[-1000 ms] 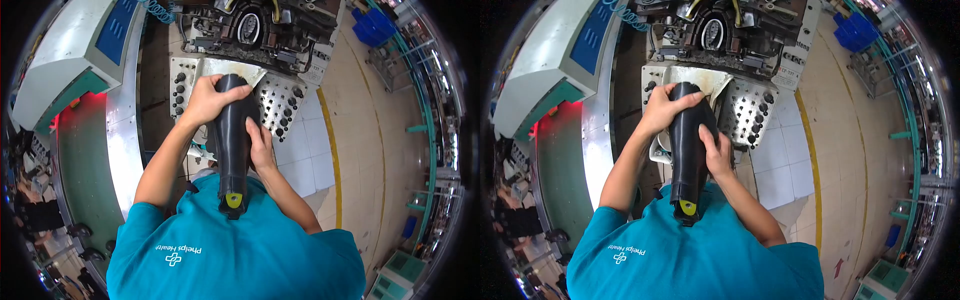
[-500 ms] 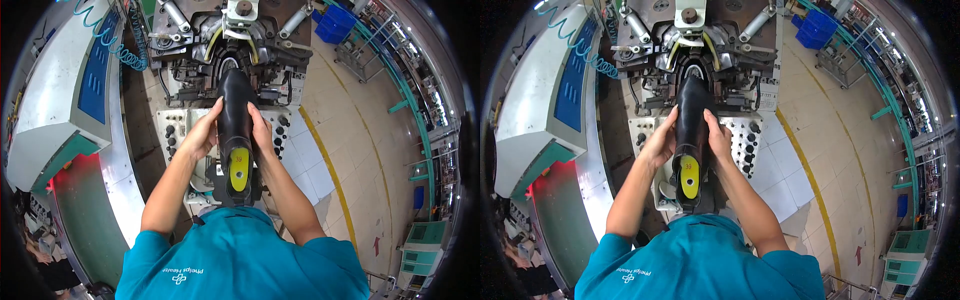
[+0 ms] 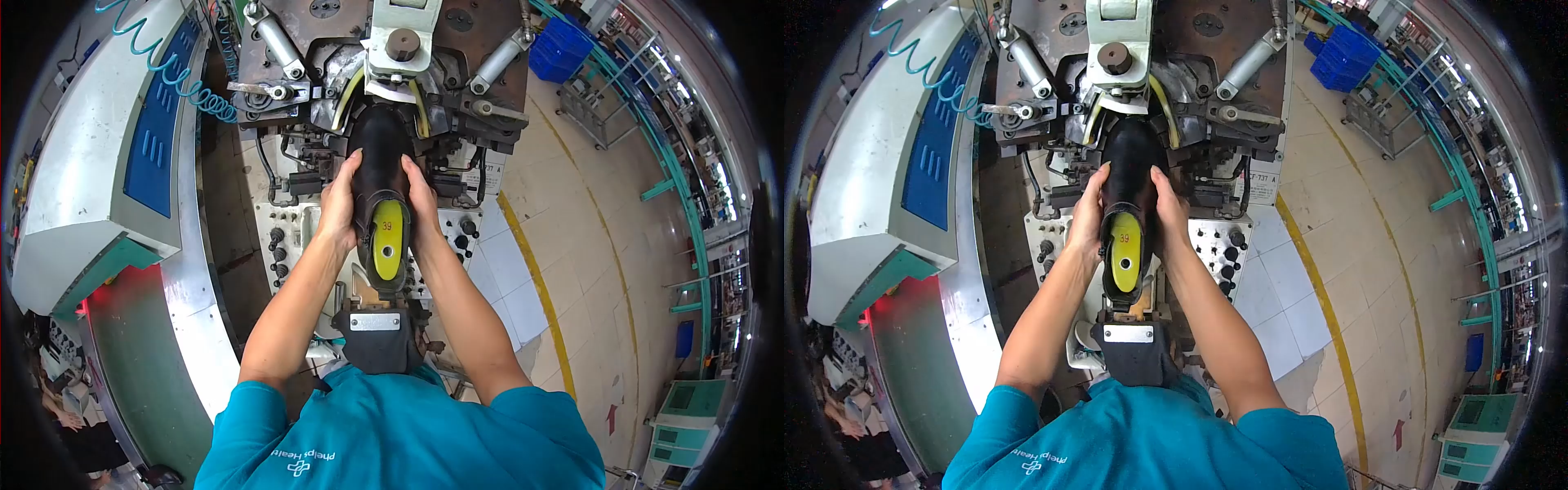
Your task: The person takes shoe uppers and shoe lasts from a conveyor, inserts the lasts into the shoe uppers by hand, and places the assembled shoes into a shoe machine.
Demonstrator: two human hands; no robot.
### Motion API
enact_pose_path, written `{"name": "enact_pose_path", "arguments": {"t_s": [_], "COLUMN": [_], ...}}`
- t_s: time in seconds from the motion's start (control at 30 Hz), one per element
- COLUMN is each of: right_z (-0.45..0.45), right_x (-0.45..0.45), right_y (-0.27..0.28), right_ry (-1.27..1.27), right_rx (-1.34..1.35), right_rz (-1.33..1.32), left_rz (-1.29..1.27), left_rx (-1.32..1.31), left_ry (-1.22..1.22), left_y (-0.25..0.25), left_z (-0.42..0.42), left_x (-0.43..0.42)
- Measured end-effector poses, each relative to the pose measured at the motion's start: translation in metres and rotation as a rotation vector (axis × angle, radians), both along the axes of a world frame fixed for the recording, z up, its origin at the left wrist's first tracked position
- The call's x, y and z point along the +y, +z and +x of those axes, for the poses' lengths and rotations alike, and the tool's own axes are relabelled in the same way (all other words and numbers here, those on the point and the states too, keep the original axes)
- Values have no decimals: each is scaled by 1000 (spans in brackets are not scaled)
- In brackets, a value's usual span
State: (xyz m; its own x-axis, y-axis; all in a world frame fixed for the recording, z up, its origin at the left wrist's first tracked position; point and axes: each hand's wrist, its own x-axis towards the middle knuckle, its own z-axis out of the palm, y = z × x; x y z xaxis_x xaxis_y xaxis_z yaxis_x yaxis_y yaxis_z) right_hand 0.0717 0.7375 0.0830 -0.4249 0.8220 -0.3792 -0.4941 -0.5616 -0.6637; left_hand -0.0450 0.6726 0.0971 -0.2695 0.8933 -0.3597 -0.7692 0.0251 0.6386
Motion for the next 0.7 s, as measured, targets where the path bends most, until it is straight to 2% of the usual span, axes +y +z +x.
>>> {"name": "enact_pose_path", "arguments": {"t_s": [0.23, 0.33, 0.37, 0.43, 0.47, 0.57, 0.7], "right_z": [1, 1, 2, 4, 1, -2, 1], "right_x": [9, 19, 22, 26, 28, 21, 17], "right_y": [-12, -23, -26, -26, -34, -26, -26], "right_ry": [94, 227, 224, 186, 161, 93, -21], "right_rx": [124, 316, 313, 59, 139, 128, -7], "right_rz": [-30, -12, -20, -4, 16, 49, 42], "left_rz": [-63, -97, -105, -122, -117, -94, -5], "left_rx": [66, 41, 37, -49, -33, 7, 31], "left_ry": [78, 78, 76, -34, -19, -59, -80], "left_y": [7, 6, 3, -5, -7, -24, -37], "left_z": [6, 3, 0, -7, -7, -8, -6], "left_x": [6, 14, 16, 18, 19, 23, 19]}}
